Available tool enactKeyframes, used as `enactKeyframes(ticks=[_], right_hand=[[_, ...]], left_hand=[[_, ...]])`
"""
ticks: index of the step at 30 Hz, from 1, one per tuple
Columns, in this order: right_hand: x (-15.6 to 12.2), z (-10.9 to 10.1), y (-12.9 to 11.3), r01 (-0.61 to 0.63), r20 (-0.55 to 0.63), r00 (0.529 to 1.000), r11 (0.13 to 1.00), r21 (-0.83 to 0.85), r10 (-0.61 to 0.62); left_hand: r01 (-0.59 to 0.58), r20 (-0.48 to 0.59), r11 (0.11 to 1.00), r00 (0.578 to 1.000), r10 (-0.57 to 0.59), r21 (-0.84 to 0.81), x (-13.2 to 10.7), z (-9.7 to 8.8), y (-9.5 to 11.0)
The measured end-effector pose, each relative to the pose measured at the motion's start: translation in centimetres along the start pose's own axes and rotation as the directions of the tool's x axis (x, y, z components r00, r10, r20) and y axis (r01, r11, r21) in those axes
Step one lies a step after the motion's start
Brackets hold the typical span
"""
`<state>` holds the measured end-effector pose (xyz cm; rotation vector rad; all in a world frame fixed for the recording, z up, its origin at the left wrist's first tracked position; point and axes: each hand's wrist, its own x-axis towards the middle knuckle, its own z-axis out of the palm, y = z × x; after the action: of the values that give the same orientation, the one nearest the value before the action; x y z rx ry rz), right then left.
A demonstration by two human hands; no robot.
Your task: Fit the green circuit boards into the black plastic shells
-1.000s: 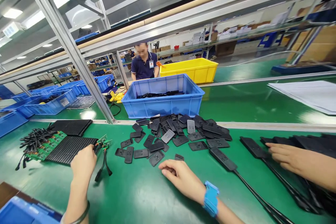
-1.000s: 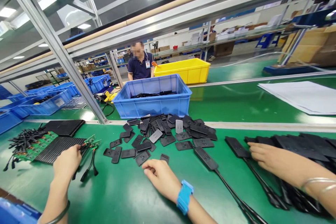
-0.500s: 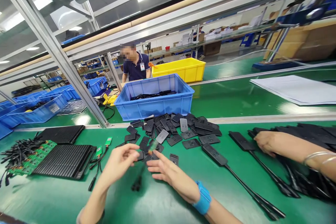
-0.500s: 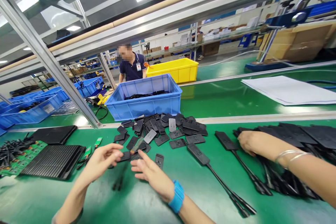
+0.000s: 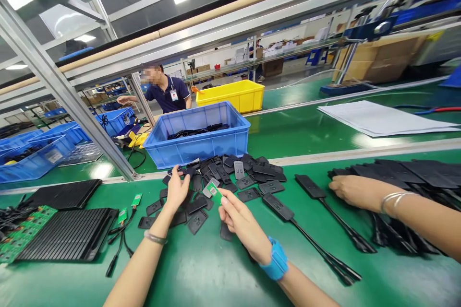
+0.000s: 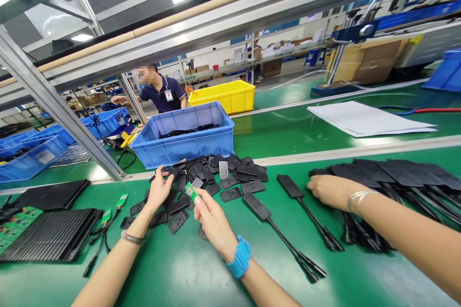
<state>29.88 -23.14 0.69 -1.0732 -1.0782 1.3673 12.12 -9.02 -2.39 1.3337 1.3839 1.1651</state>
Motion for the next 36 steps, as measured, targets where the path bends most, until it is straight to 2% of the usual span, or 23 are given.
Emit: enactKeyframes(ticks=[3,6,9,12,13,15,18,21,23,32,36], right_hand=[[0.1,-0.2,0.1,0.000,0.004,1.000,1.000,-0.016,0.000],[0.0,-0.4,0.1,0.072,0.004,0.997,0.977,-0.199,-0.073],[-0.3,-0.4,0.0,0.226,0.037,0.970,0.832,-0.506,-0.241],[-0.7,-0.1,0.1,0.348,0.120,0.923,0.658,-0.668,-0.366],[-0.8,0.0,0.2,0.375,0.147,0.910,0.620,-0.689,-0.387],[-0.9,0.2,0.5,0.410,0.184,0.894,0.582,-0.702,-0.408],[-0.9,0.3,1.2,0.388,0.159,0.904,0.604,-0.697,-0.397],[-0.7,0.2,1.8,0.375,0.140,0.909,0.623,-0.687,-0.394],[-0.6,0.2,2.0,0.398,0.156,0.899,0.613,-0.683,-0.410],[-1.0,0.8,1.9,0.448,0.217,0.885,0.626,-0.639,-0.412],[-1.0,0.8,2.2,0.483,0.223,0.860,0.588,-0.649,-0.460]], left_hand=[[0.141,0.014,0.978,0.990,-0.141,-0.157,-0.5,-1.6,0.3],[0.199,0.044,0.939,0.980,-0.194,-0.281,-2.1,-2.7,1.2],[0.231,0.130,0.871,0.972,-0.193,-0.434,-5.0,-2.9,2.0],[0.351,0.302,0.773,0.929,-0.216,-0.528,-8.4,-2.0,1.8],[0.368,0.324,0.772,0.920,-0.221,-0.518,-9.3,-1.6,1.4],[0.343,0.298,0.816,0.929,-0.220,-0.465,-10.8,-0.9,0.6],[0.314,0.298,0.837,0.935,-0.191,-0.448,-12.0,-0.4,-0.4],[0.356,0.413,0.782,0.900,-0.140,-0.511,-12.5,-0.5,-0.3],[0.371,0.452,0.756,0.885,-0.111,-0.539,-12.6,-0.6,-0.1],[0.255,0.341,0.812,0.937,-0.074,-0.525,-12.8,0.3,-0.7],[0.231,0.313,0.805,0.948,-0.060,-0.546,-13.3,0.5,-0.4]])
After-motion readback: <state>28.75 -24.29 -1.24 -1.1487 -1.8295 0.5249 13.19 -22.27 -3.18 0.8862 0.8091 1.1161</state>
